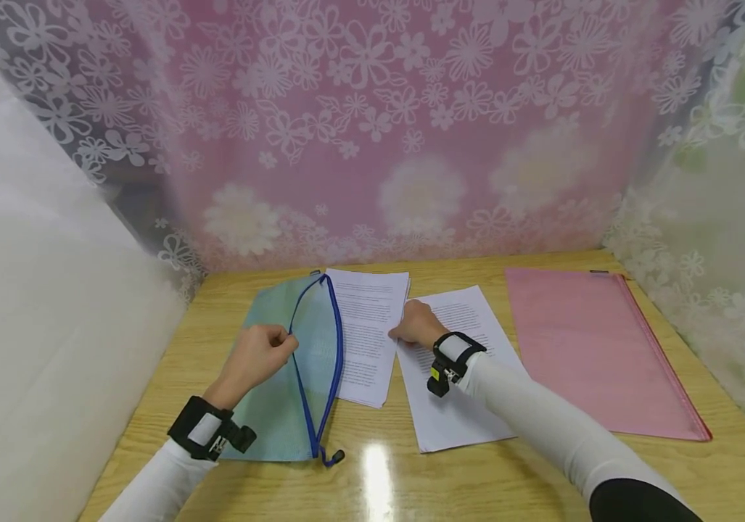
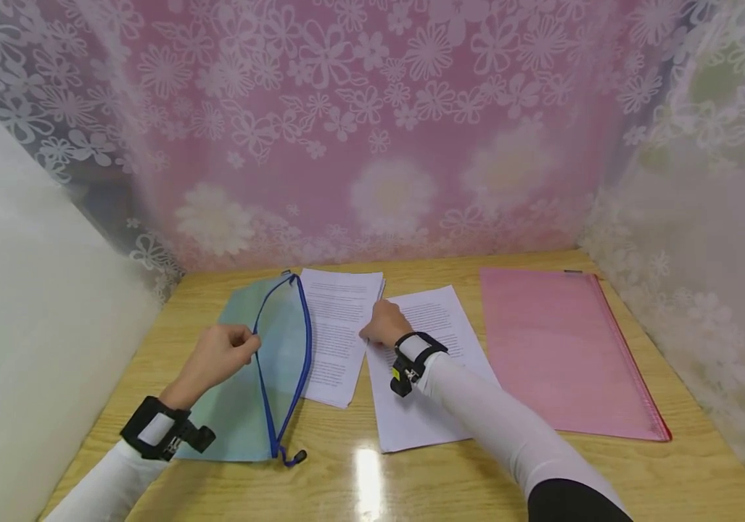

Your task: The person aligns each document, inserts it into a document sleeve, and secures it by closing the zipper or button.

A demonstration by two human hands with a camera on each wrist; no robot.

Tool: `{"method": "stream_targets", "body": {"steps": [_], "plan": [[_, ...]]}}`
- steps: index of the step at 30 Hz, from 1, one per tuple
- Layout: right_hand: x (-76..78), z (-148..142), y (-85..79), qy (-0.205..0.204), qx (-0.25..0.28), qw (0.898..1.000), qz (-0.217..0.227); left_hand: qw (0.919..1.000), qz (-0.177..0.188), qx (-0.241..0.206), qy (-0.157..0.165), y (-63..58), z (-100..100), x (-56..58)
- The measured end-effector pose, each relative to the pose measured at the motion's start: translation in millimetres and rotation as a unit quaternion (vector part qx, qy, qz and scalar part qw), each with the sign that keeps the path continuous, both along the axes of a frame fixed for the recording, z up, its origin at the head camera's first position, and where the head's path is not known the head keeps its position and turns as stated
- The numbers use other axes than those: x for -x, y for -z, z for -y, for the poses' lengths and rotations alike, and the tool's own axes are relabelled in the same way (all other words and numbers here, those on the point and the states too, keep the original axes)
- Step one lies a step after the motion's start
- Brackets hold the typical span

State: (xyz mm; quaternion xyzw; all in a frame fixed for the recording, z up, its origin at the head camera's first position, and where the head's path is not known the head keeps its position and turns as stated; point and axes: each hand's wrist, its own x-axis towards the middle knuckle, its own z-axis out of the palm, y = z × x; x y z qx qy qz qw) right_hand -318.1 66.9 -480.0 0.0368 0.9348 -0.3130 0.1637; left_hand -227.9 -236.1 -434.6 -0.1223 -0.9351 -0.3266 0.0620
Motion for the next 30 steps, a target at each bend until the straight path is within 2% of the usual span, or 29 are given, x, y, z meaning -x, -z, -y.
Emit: {"method": "stream_targets", "body": {"steps": [4, 9, 11, 17, 23, 30], "plan": [[-1.0, -3, -1.1, -0.001, 0.006, 1.000, -0.002, 1.0000, -0.002, 0.001, 0.000, 2.3, -1, 1.5], [-1.7, -4, -2.5, 0.035, 0.072, 0.997, 0.013, 1.0000, -0.004, 0.002, 0.001, 5.9, -1, 2.3], [-1.7, -3, -1.9, 0.041, 0.082, 0.996, 0.011, 1.0000, -0.006, 0.000, 0.001, 6.4, -1, 2.2], [-1.1, 4, 2.4, 0.016, 0.052, 0.998, -0.008, 0.9999, -0.010, 0.000, 0.007, 8.0, -1, 1.5], [0.7, 11, -0.7, 0.015, 0.054, 0.998, 0.015, 0.9999, -0.010, -0.002, 0.008, 7.7, -1, 1.9], [2.9, 14, -3.2, -0.013, 0.000, 1.000, -0.001, 0.9999, -0.006, -0.009, 0.007, 8.3, 1, 0.8]]}}
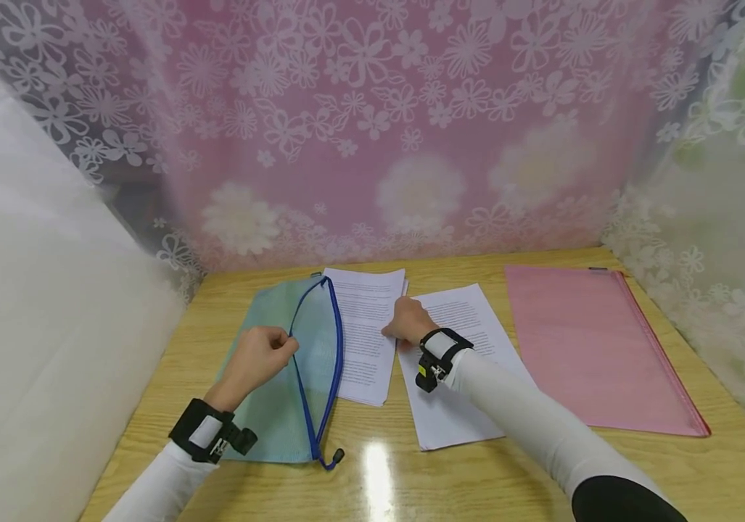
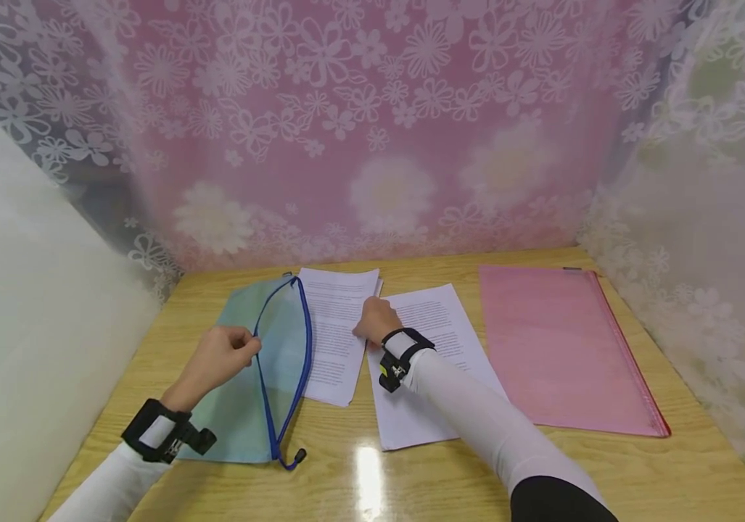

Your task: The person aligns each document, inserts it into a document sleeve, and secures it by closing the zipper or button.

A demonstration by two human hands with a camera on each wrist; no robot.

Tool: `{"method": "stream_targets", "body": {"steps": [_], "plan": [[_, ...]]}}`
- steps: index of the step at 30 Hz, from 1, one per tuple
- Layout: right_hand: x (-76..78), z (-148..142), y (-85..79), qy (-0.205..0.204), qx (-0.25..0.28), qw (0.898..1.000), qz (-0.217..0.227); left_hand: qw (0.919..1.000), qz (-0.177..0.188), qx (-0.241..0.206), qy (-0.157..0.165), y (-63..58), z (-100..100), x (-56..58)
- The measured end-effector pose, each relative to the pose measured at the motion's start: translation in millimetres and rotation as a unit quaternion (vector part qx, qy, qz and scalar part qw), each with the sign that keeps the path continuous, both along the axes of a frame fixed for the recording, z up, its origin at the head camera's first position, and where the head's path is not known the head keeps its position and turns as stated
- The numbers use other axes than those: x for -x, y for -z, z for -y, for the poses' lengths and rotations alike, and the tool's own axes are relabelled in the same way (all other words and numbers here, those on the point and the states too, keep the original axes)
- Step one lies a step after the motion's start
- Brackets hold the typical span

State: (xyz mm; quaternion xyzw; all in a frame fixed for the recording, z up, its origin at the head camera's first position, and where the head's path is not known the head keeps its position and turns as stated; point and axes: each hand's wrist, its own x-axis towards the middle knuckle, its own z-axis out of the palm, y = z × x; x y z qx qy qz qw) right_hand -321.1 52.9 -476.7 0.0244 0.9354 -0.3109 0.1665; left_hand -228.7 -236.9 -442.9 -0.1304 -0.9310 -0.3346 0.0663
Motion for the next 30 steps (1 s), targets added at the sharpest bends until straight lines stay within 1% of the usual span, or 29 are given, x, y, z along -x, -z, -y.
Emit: {"method": "stream_targets", "body": {"steps": [3, 8, 10, 15, 18, 22, 26, 30], "plan": [[1.6, -1.0, 0.7, -0.004, -0.005, 1.000, -0.006, 1.0000, -0.004, 0.001, -0.001, 2.1, 0.4, 0.3], [6.3, -4.2, 4.2, 0.001, 0.017, 1.000, 0.013, 1.0000, -0.004, 0.006, -0.004, 3.5, 0.4, 0.4], [7.6, -5.1, 4.3, 0.002, 0.027, 1.000, 0.015, 1.0000, -0.002, 0.007, -0.005, 3.5, 0.5, 0.4], [6.1, -6.8, 1.0, -0.016, 0.049, 0.999, -0.013, 1.0000, 0.005, 0.006, -0.004, 2.1, 0.9, -0.8], [3.5, -6.9, 0.1, -0.026, 0.039, 0.998, -0.037, 0.9999, 0.009, 0.006, -0.004, 1.2, 0.8, -1.9], [-0.1, -6.3, -0.3, -0.027, 0.000, 0.998, -0.060, 0.9999, 0.009, 0.009, -0.005, 1.0, 0.9, -2.3], [-1.3, -5.8, -2.1, -0.031, -0.024, 0.997, -0.061, 0.9999, 0.008, 0.011, -0.004, 1.1, 0.7, -2.7], [0.8, -5.0, -2.8, -0.027, -0.015, 0.998, -0.061, 0.9999, 0.011, 0.008, -0.003, 1.6, 0.4, -3.2]]}}
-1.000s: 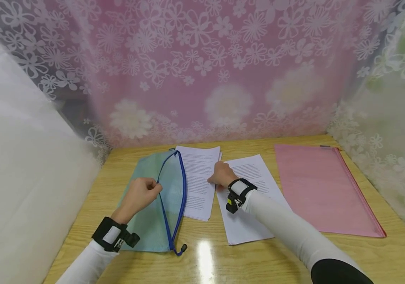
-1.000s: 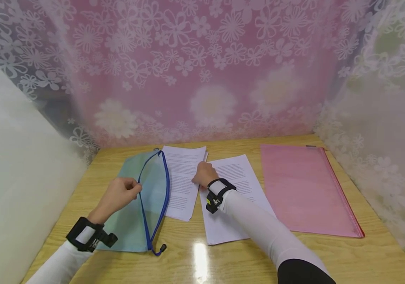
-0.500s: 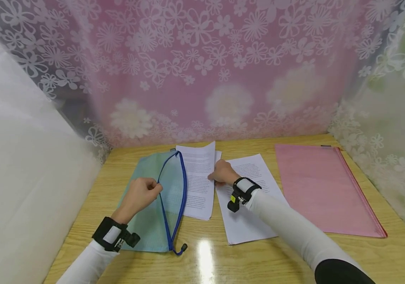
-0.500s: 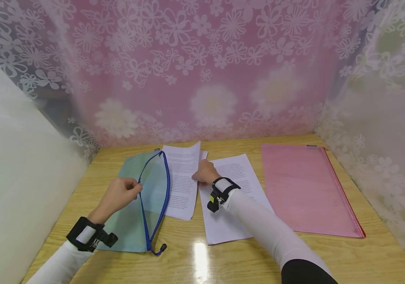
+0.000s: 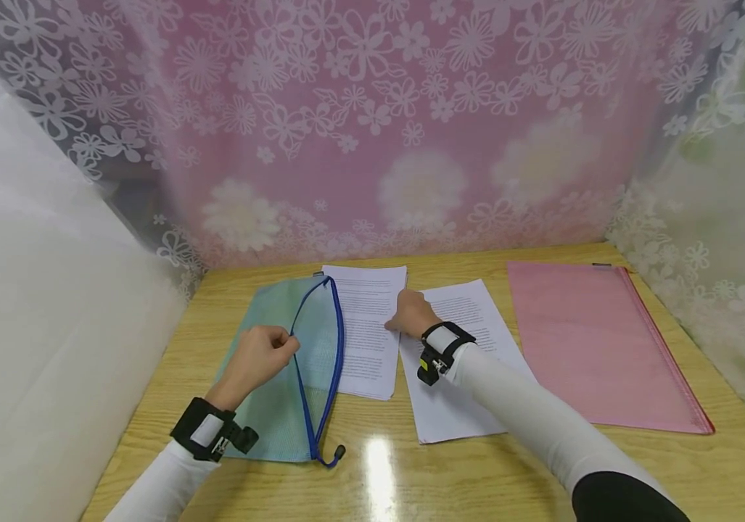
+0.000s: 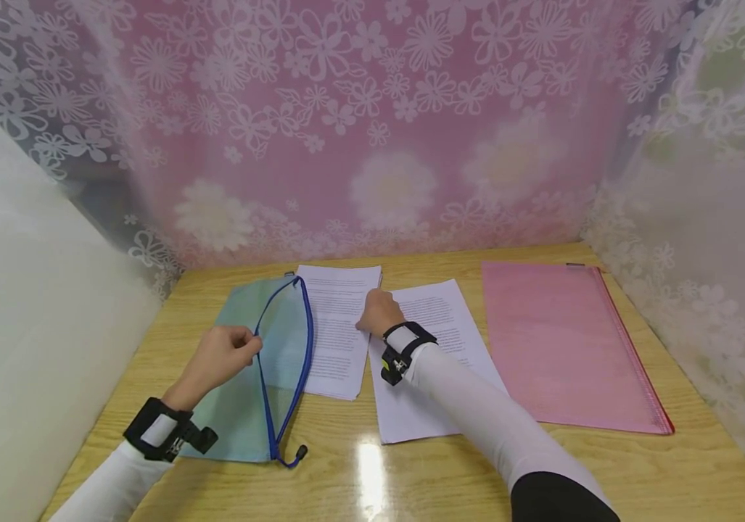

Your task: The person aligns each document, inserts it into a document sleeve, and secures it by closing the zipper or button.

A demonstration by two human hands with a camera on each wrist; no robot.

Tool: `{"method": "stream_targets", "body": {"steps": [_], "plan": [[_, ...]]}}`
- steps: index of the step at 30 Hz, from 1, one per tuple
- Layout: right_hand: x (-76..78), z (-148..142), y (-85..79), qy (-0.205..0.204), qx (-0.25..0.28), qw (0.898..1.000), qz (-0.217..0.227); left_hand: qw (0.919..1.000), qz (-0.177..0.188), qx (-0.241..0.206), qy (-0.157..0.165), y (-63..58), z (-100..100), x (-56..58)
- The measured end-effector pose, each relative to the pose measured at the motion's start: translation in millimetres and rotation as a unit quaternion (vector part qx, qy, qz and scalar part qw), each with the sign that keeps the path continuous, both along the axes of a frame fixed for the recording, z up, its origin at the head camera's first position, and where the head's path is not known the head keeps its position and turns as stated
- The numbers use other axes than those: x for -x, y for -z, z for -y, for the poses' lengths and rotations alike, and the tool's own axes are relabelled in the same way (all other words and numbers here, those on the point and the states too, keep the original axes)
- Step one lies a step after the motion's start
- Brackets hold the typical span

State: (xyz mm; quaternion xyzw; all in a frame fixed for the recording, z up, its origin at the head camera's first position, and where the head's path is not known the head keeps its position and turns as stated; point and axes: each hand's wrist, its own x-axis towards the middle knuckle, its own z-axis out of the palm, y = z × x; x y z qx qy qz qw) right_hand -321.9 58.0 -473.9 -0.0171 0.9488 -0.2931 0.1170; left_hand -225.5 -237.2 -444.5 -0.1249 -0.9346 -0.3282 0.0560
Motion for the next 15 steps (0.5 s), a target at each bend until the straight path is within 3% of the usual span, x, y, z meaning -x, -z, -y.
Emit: {"method": "stream_targets", "body": {"steps": [9, 15], "plan": [[14.5, 7, -3.0, 0.041, 0.021, 0.997, 0.060, 1.0000, -0.001, -0.005, -0.003, 2.2, -2, 1.2], [13.8, 5, 0.2, 0.055, 0.092, 0.988, 0.110, 1.0000, -0.005, -0.007, 0.003, 3.4, -3, 0.9]]}}
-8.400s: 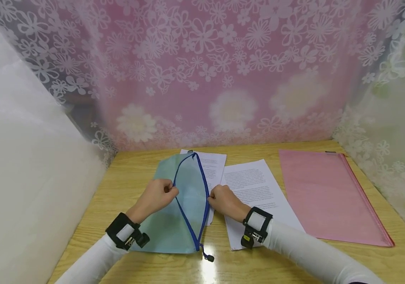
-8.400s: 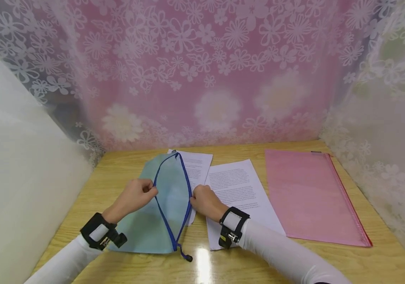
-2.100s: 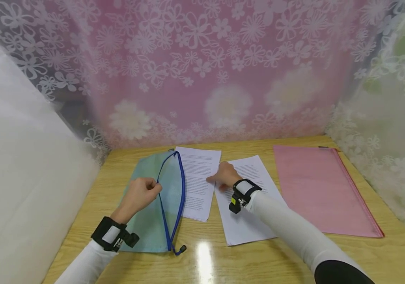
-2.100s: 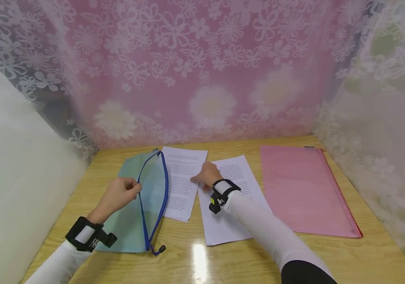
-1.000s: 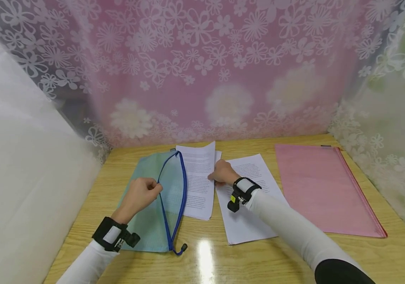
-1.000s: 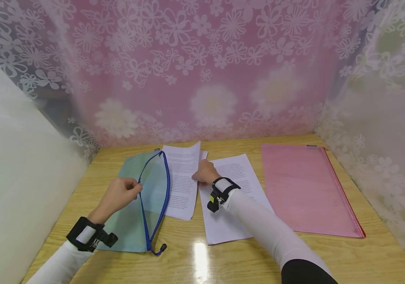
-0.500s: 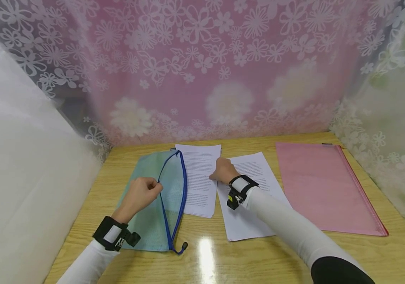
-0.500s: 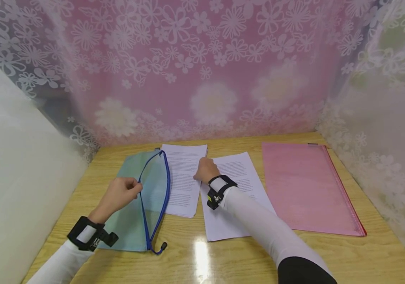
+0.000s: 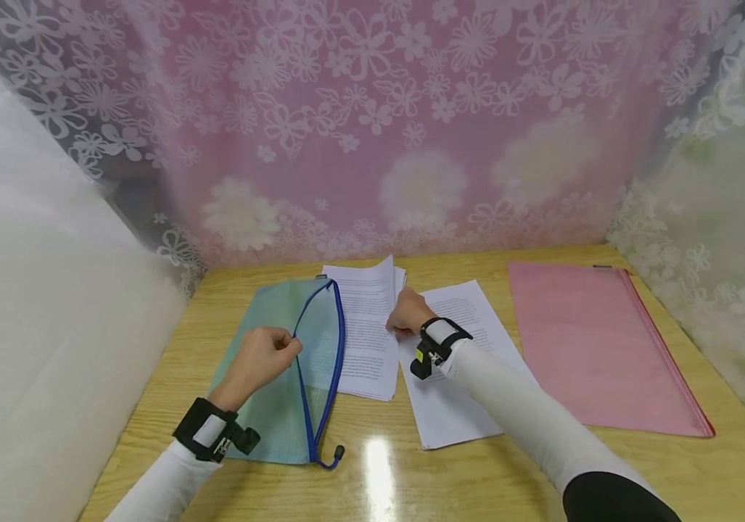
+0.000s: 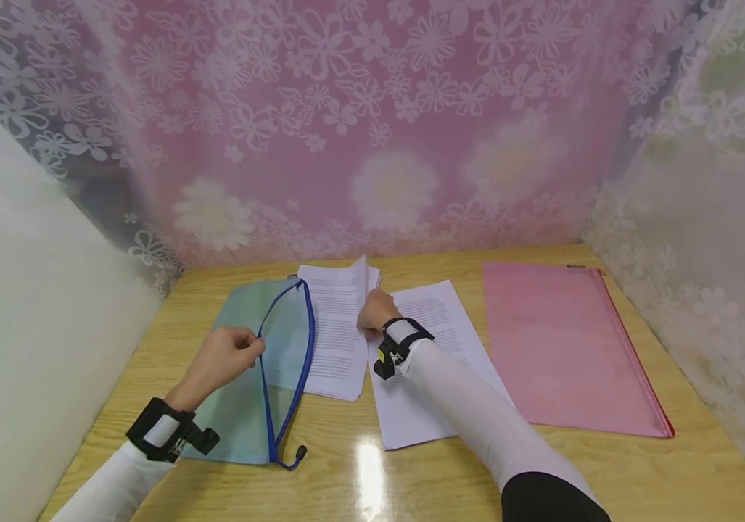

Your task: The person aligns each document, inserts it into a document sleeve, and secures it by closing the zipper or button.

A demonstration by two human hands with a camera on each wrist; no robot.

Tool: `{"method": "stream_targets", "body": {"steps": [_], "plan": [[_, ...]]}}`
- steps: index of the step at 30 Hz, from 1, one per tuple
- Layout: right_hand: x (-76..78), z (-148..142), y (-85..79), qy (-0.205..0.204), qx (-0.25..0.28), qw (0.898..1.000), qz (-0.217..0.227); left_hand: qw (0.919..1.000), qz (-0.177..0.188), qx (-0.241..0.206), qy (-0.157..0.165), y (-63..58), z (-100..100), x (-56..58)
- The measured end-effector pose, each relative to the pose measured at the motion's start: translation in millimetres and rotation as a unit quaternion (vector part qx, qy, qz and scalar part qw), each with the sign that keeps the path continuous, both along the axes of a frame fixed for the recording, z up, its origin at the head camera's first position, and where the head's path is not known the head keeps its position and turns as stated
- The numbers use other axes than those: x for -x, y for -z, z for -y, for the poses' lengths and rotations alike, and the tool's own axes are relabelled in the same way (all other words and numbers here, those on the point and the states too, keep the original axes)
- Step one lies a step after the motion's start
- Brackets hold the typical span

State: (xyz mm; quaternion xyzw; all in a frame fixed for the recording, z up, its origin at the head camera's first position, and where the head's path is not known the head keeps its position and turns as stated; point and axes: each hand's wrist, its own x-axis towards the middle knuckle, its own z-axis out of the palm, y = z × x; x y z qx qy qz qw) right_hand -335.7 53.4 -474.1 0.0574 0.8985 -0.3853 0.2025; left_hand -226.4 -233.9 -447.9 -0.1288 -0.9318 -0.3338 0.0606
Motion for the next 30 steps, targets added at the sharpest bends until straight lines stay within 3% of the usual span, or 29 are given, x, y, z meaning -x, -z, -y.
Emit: {"method": "stream_targets", "body": {"steps": [3, 9, 19, 30], "plan": [[-3.2, -2, 1.4, -0.005, 0.015, 1.000, 0.011, 1.0000, 0.005, -0.001, 0.001, 0.2, 0, 0.0], [-4.5, -3, -1.8, -0.029, -0.015, 0.999, -0.004, 1.0000, 0.008, -0.001, 0.002, -0.8, 2, 0.9], [-12.0, -16, -4.4, -0.008, 0.036, 0.999, 0.008, 0.9999, 0.014, 0.001, 0.002, -1.6, 3, -0.1], [-31.8, -27, -6.1, -0.085, 0.077, 0.993, -0.012, 0.9999, 0.015, -0.001, 0.004, -3.8, 5, -1.0]]}}
